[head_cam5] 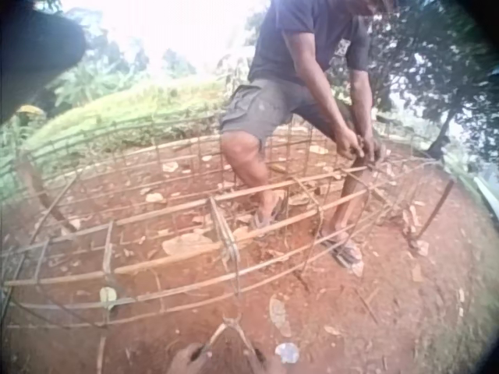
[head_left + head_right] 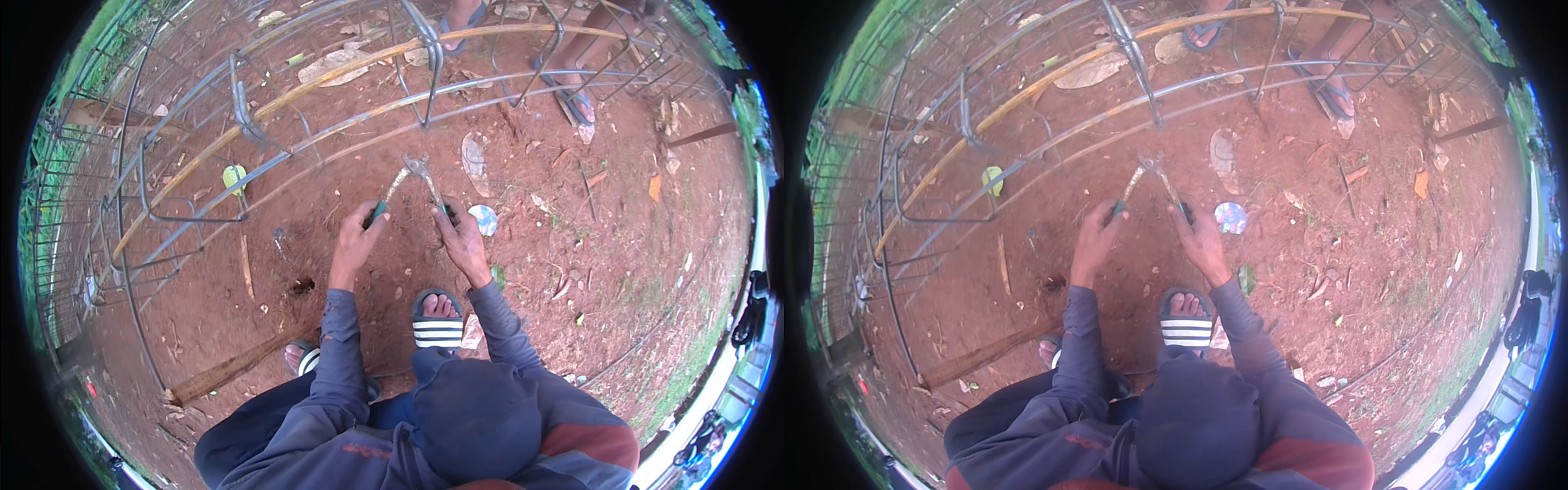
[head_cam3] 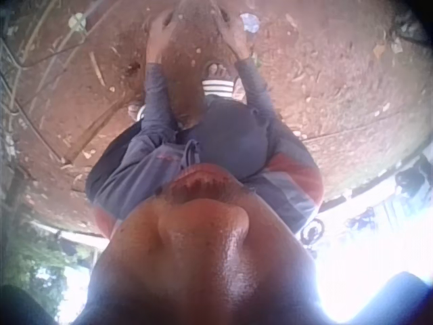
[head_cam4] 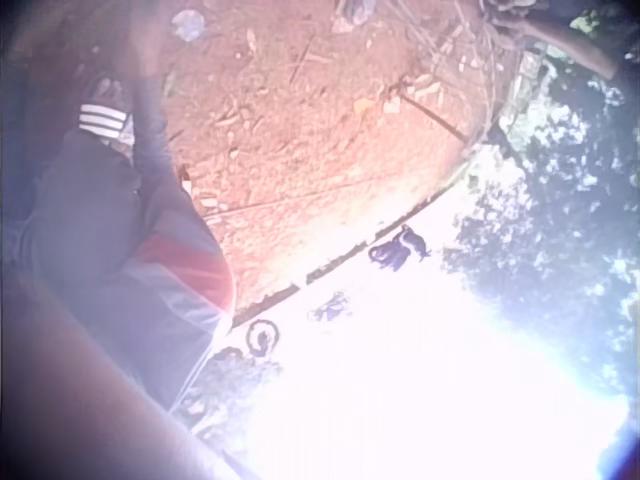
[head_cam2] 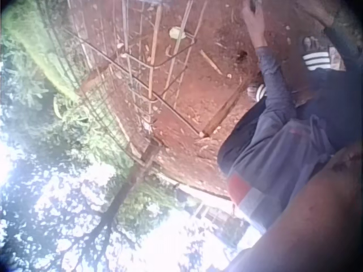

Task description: The person assembles a metal frame by hand, using pliers to twist and secure wire ties at the joints. They repeatedly position the frame, cut excess wire, and tighten connections while seated on the ground.

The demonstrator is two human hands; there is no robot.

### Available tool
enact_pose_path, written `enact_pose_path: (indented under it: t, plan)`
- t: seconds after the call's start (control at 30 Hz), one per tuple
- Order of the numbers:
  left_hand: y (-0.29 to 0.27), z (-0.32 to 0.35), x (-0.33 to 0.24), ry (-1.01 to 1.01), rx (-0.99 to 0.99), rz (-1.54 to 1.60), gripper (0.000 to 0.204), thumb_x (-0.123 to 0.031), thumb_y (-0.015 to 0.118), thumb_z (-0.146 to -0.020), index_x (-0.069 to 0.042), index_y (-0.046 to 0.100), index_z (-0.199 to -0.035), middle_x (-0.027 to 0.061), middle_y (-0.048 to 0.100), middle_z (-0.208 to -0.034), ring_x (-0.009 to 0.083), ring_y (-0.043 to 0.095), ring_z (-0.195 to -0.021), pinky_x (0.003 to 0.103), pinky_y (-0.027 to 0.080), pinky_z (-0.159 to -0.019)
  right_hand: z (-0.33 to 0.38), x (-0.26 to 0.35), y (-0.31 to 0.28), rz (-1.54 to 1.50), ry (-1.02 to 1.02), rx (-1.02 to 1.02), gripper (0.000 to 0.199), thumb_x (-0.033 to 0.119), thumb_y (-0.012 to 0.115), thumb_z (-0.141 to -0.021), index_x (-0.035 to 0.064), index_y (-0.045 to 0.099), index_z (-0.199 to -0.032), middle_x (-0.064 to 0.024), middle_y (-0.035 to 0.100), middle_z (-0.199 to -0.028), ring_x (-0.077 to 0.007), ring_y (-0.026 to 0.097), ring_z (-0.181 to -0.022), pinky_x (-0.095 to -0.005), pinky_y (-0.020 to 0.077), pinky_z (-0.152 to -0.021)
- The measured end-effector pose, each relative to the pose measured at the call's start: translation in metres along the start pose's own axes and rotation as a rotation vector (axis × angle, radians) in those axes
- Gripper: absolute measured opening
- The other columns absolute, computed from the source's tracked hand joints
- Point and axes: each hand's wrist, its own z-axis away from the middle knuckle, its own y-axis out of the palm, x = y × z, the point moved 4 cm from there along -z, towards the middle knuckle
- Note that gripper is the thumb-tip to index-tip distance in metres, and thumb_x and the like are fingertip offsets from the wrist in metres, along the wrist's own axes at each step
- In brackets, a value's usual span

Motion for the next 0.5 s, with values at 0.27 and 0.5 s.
enact_pose_path:
  t: [0.27, 0.5]
  plan:
    - [0.057, -0.083, 0.023, 0.041, 0.063, 0.109, 0.035, -0.025, 0.067, -0.098, 0.001, 0.065, -0.122, 0.0151, 0.07, -0.103, 0.0223, 0.064, -0.098, 0.036, 0.049, -0.09, -0.004, 0.035, -0.023, 0.334, -0.241, -0.344, 0.032, 0.015, 0.068, -0.098, -0.0016, 0.066, -0.126, -0.0256, 0.069, -0.087, -0.0368, 0.068, -0.075, -0.0415, 0.0519, -0.07]
    - [0.084, -0.092, 0.011, 0.002, 0.104, 0.29, 0.034, -0.027, 0.067, -0.099, -0.001, 0.068, -0.119, 0.0061, 0.069, -0.097, 0.0175, 0.06, -0.094, 0.033, 0.047, -0.087, -0.011, 0.048, -0.019, 0.281, -0.191, -0.28, 0.033, 0.011, 0.064, -0.099, -0.0037, 0.064, -0.128, -0.0282, 0.069, -0.09, -0.0426, 0.07, -0.081, -0.0453, 0.0521, -0.07]
